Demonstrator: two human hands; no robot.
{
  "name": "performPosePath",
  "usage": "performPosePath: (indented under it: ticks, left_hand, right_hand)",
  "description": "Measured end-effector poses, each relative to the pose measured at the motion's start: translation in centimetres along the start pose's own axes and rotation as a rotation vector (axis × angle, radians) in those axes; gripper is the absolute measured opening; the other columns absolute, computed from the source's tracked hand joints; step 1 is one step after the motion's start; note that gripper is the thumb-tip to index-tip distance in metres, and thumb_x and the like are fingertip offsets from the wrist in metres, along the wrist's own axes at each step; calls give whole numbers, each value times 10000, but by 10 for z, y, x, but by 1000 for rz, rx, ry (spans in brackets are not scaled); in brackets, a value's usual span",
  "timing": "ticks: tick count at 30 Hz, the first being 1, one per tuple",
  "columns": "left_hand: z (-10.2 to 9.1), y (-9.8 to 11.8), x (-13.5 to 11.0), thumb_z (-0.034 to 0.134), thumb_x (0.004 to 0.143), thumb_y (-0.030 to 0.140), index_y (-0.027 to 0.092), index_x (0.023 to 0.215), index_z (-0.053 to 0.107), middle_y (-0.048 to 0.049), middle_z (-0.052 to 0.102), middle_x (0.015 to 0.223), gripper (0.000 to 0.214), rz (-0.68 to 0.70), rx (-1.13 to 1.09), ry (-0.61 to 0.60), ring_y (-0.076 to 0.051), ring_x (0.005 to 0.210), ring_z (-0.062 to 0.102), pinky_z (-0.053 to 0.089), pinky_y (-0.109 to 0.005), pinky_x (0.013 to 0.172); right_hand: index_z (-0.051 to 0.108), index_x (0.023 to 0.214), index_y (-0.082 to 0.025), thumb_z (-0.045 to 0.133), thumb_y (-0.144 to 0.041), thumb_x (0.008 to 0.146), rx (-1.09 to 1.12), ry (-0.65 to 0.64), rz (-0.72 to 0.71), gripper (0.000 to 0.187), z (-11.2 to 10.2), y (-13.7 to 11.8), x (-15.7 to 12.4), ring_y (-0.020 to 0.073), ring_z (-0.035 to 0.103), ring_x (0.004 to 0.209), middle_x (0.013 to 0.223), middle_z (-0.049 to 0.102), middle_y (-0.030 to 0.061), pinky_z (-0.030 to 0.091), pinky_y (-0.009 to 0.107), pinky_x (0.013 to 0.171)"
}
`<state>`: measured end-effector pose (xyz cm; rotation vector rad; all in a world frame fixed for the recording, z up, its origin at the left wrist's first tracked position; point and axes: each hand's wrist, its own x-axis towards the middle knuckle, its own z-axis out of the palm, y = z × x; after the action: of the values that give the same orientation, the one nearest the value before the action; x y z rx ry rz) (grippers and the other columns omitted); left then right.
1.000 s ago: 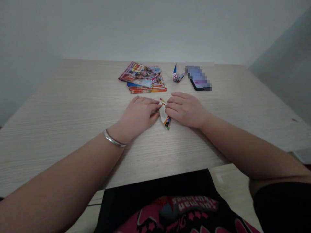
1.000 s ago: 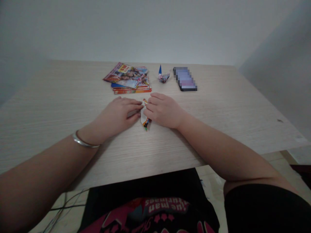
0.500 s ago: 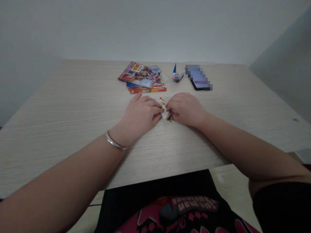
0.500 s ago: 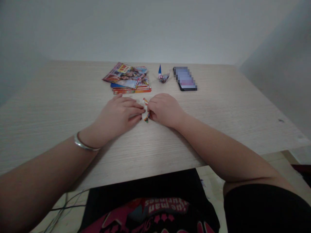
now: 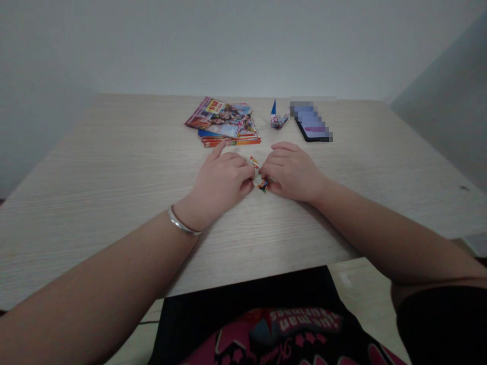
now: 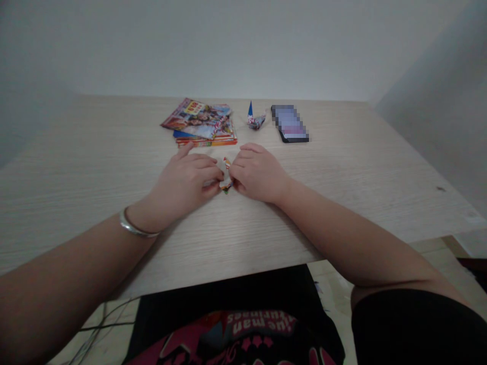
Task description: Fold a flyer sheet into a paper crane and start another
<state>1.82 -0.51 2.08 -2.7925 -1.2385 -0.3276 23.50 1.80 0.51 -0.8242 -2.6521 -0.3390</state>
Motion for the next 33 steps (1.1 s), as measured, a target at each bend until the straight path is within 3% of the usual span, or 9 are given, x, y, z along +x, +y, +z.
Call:
performPosePath:
  ticks: [5,10,20,27,33]
  left_hand:
    - [5,-4,2,647,896,209,185,911,761,-80,783,1011,117,-4,-79,24,-278,1062,691,357,-586,1225]
    - [12,-6,3,637,913,269,165,930,782,-108,788,1000,180,-39,-139,51,-309,1017,701,529,-482,978]
    - [22,-12,4,659,910,314,184,731,720,-91,781,925,230,-52,-390,178,-280,1040,693,499,-461,1046]
    - [22,-11,5,581,904,280,183,726,713,-59,709,783,242,-146,-508,153,-222,825,655,510,-394,856]
    - [17,-8,5,563,900,265,197,697,672,-39,711,765,240,-180,-492,122,-189,776,623,478,-342,787]
  right_hand:
    - [748,849,-196,635,-231,870,90,2,26,120,1,1,-2,259,649,926,897,783,76,466,426,958]
    - [728,812,-196,674,-203,824,222,-28,131,56,4,2,0,259,664,913,899,782,80,458,420,919]
    - [634,705,-216,632,-346,921,445,-52,248,252,13,12,-2,217,632,823,790,732,51,427,391,868]
    - [651,735,-204,665,-369,902,476,-4,376,235,14,7,-1,193,598,757,767,715,41,402,351,783]
    - [584,670,-212,638,-316,932,514,-62,460,287,13,4,5,162,532,699,678,622,-4,379,338,748]
